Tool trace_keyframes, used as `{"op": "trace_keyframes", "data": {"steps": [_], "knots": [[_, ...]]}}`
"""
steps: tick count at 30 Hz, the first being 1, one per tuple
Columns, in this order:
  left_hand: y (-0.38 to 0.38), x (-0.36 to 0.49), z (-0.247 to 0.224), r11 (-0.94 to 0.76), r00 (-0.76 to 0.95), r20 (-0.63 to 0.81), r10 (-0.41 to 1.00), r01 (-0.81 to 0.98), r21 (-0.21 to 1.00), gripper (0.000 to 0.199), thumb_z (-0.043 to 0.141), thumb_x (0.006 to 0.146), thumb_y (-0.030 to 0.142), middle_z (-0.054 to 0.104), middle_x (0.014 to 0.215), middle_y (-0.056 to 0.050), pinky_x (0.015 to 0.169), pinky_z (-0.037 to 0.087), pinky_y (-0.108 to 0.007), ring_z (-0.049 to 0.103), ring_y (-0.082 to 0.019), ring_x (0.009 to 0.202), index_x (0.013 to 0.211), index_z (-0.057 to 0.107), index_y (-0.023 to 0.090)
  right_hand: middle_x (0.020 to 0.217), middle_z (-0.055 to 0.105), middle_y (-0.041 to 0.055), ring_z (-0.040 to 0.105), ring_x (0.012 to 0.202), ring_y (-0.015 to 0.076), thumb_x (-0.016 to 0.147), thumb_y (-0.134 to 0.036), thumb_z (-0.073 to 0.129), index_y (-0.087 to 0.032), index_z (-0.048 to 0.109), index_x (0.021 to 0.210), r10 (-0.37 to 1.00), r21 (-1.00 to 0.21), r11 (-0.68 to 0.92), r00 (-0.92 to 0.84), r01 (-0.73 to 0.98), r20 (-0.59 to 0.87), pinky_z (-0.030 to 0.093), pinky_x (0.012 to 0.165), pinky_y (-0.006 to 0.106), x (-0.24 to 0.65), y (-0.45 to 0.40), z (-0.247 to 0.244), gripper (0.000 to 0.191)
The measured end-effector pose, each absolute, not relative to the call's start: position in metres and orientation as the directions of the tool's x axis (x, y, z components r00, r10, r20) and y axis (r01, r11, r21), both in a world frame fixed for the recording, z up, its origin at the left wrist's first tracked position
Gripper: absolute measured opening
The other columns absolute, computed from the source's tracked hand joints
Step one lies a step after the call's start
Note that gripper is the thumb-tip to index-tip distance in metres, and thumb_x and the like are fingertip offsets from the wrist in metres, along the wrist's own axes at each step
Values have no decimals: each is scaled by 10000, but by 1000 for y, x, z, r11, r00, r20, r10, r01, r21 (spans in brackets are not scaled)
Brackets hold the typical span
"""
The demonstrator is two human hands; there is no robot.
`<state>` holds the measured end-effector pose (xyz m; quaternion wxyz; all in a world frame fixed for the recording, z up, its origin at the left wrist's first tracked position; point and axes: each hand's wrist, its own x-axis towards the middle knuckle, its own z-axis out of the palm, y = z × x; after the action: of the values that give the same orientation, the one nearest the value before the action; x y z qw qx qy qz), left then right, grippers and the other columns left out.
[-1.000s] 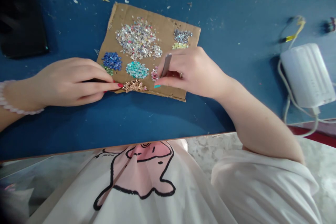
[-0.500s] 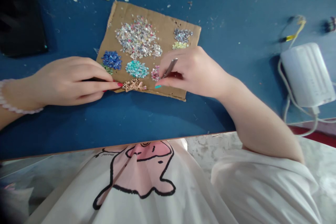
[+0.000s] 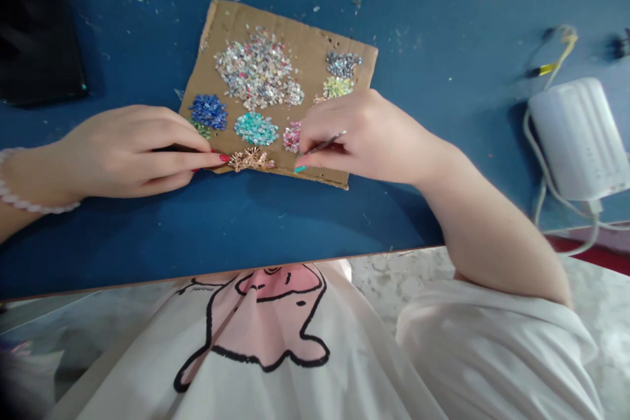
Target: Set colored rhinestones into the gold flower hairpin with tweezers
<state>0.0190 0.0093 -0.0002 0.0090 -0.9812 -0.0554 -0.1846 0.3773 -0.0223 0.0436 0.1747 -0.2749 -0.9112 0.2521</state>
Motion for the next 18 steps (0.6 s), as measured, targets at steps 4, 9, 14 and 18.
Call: {"op": "trace_keyframes", "data": {"steps": [4,9,14,18], "knots": [[9,16,-4,-970,926,294,239,217,105,323,494,1102,300,805,1030,-41,896,666,-426,786,-252,1049,1260,770,357,809,723,2,675,754,136,1064,-308,699,-256,650,868,562,-536,743,-809,401,174,518,698,307,378,-21,46,209],[8,17,-3,-982,929,318,189,170,85,309,512,1098,263,805,1127,-55,890,647,-412,775,-245,1017,1282,758,294,812,720,9,677,751,163,1078,-355,671,-260,664,883,574,-506,743,-806,437,147,531,712,338,380,-22,47,217],[8,16,-2,-984,935,308,177,163,71,322,481,1115,253,794,1209,-64,927,618,-397,745,-232,1043,1306,740,264,826,720,8,670,758,159,1091,-313,652,-247,665,916,526,-460,794,-829,399,189,525,713,323,382,-23,46,187],[8,16,-3,-985,929,327,173,154,82,305,498,1110,250,792,1217,-62,921,615,-399,745,-234,1035,1305,731,269,830,731,6,682,756,140,1063,-227,690,-226,663,914,493,-469,813,-837,345,239,526,698,296,381,-24,48,152]]}}
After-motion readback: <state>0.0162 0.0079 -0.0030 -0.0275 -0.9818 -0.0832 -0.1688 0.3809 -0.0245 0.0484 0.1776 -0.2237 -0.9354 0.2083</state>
